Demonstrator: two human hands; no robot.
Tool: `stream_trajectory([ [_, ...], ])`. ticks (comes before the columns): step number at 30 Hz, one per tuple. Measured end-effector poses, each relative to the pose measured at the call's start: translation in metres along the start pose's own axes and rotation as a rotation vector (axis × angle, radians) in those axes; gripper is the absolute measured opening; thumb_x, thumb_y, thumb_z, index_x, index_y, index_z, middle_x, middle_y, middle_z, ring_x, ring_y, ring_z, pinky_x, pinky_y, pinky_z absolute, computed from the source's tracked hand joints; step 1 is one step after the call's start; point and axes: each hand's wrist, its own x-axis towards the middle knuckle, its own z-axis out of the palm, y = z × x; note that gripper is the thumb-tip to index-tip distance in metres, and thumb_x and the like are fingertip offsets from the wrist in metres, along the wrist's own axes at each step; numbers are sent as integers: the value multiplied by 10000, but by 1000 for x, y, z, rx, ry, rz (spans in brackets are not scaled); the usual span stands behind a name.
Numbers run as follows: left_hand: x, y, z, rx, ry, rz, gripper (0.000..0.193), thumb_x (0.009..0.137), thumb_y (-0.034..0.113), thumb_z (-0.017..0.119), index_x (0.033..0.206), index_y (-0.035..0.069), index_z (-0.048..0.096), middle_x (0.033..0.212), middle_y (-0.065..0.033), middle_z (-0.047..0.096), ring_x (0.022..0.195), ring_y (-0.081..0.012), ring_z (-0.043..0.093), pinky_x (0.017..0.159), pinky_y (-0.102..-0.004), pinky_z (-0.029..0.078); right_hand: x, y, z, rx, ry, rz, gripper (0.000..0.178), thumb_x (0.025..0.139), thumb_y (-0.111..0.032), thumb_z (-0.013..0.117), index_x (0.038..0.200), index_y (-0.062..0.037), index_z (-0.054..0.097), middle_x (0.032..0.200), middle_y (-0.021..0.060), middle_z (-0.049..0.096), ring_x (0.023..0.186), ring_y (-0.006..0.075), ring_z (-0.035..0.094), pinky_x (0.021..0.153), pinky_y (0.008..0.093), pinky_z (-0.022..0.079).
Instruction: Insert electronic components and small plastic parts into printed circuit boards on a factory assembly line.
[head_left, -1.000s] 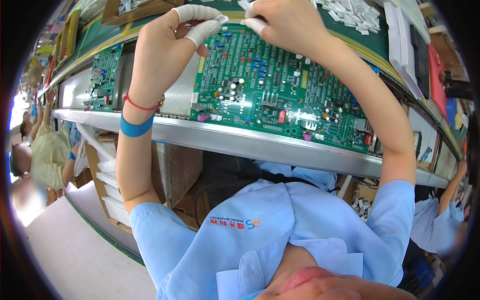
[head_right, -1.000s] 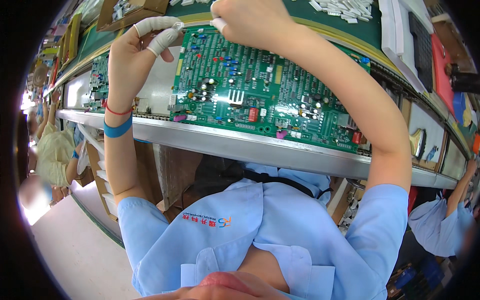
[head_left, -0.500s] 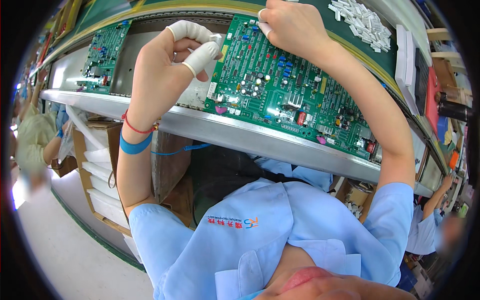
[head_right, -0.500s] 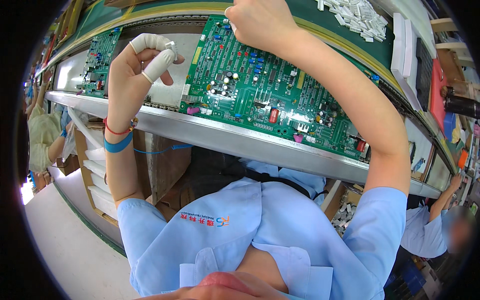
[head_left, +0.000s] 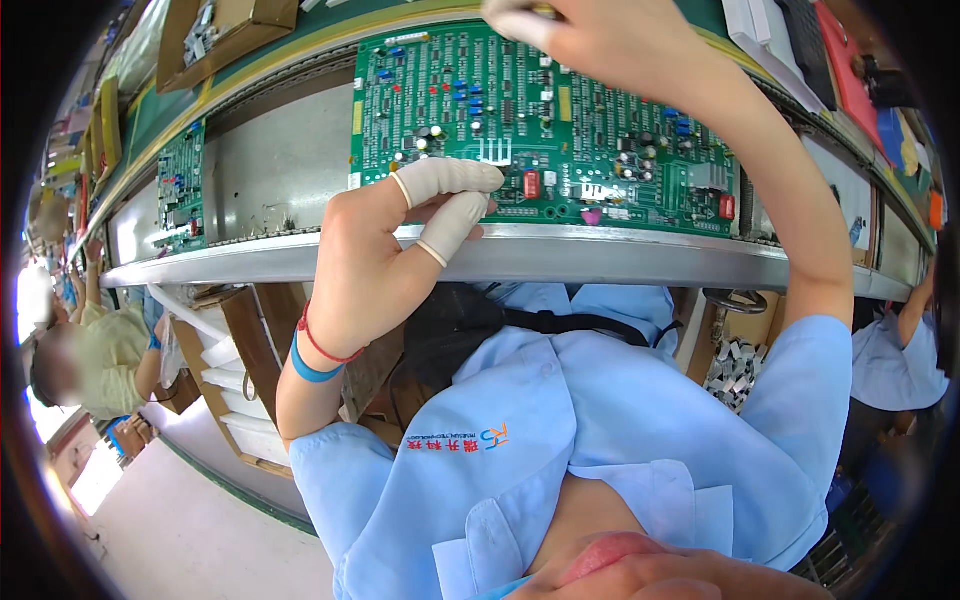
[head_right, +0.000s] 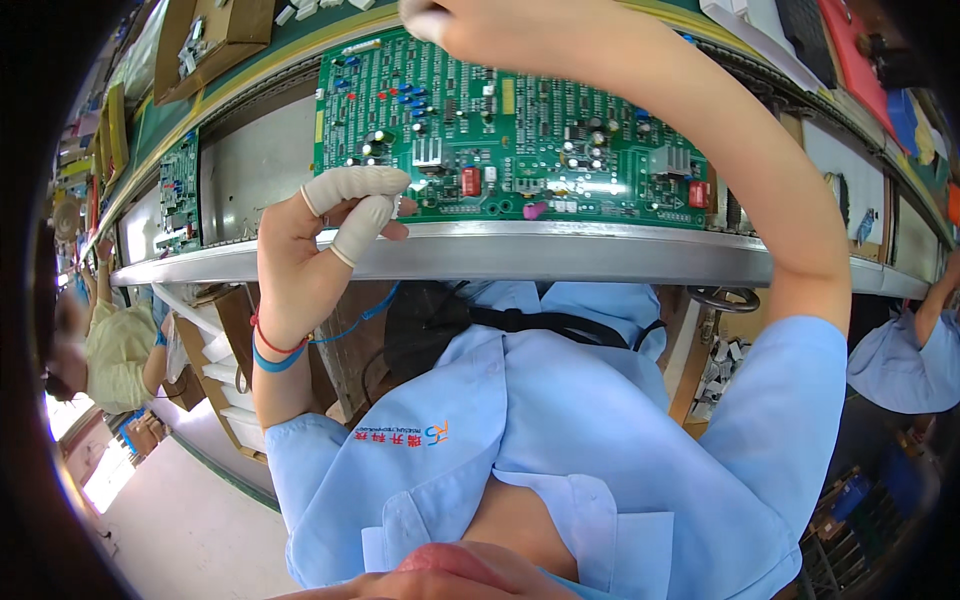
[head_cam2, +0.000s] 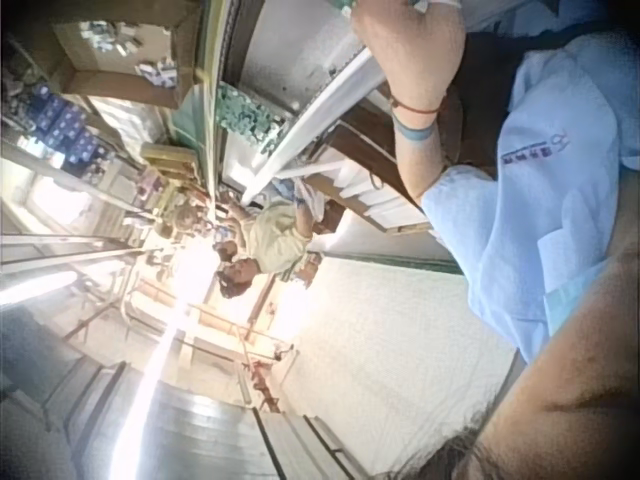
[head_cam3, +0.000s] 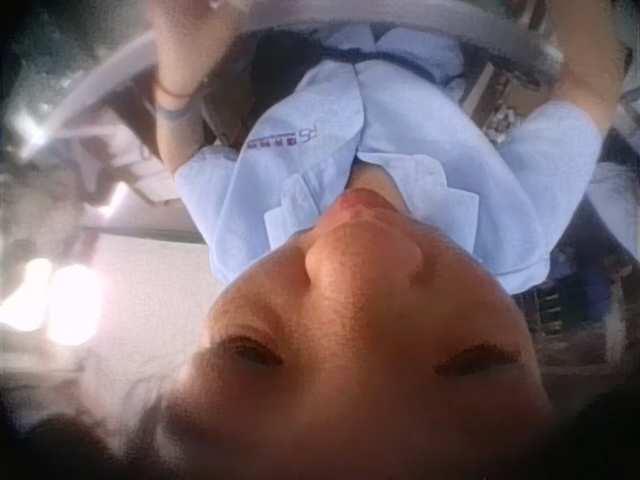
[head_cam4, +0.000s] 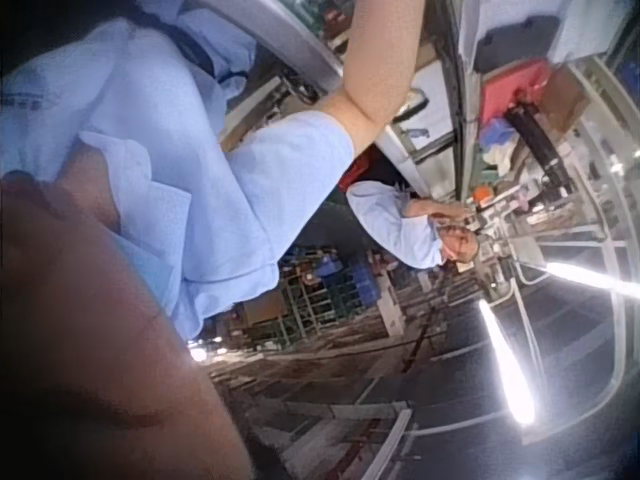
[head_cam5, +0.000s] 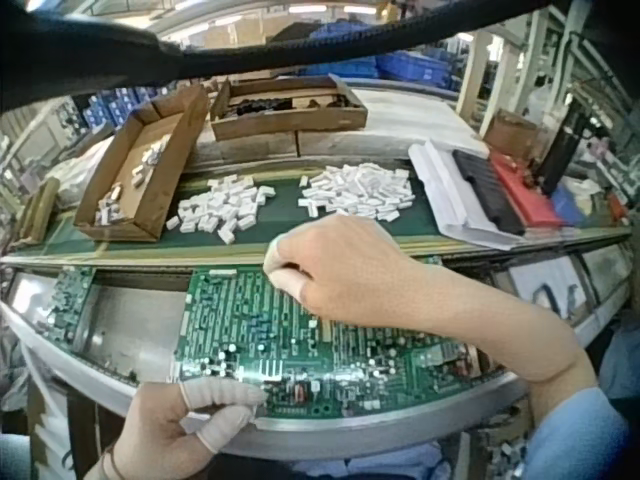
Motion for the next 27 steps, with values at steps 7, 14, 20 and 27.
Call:
stream_trajectory([
  [7, 16, 12, 32, 43, -16, -22, 248, 862, 40, 635, 1106, 2, 652, 925, -105, 719, 871, -142, 688, 773, -268, 527, -124, -14, 14, -187, 23, -80, 105, 810, -100, 558, 886, -49, 611, 673, 77, 619, 614, 246, 645, 498, 357, 483],
  [14, 21, 17, 54, -22, 13, -105, 232, 891, 71, 623, 1114, 8, 637, 929, -85, 714, 829, -126, 683, 750, -244, 516, -143, -7, 20, -384, -19, -112, 69, 789, -106, 579, 827, -50, 571, 622, 27, 594, 569, 172, 641, 425, 295, 431],
  [20, 29, 26, 74, 82, -14, -164, 251, 886, 47, 618, 1134, 11, 593, 849, -58, 686, 733, -128, 682, 636, -238, 497, -158, 7, 12, -282, 12, -119, 71, 769, -91, 581, 821, -43, 570, 635, 57, 593, 583, 215, 647, 441, 321, 458],
  [27, 42, 24, 90, 481, -10, 145, 277, 806, 58, 686, 1073, 18, 626, 836, -78, 632, 694, -189, 621, 606, -280, 465, -164, 49, -29, -70, 319, -94, 276, 828, 17, 562, 1092, -55, 606, 1035, 109, 653, 824, 287, 655, 668, 320, 520],
])
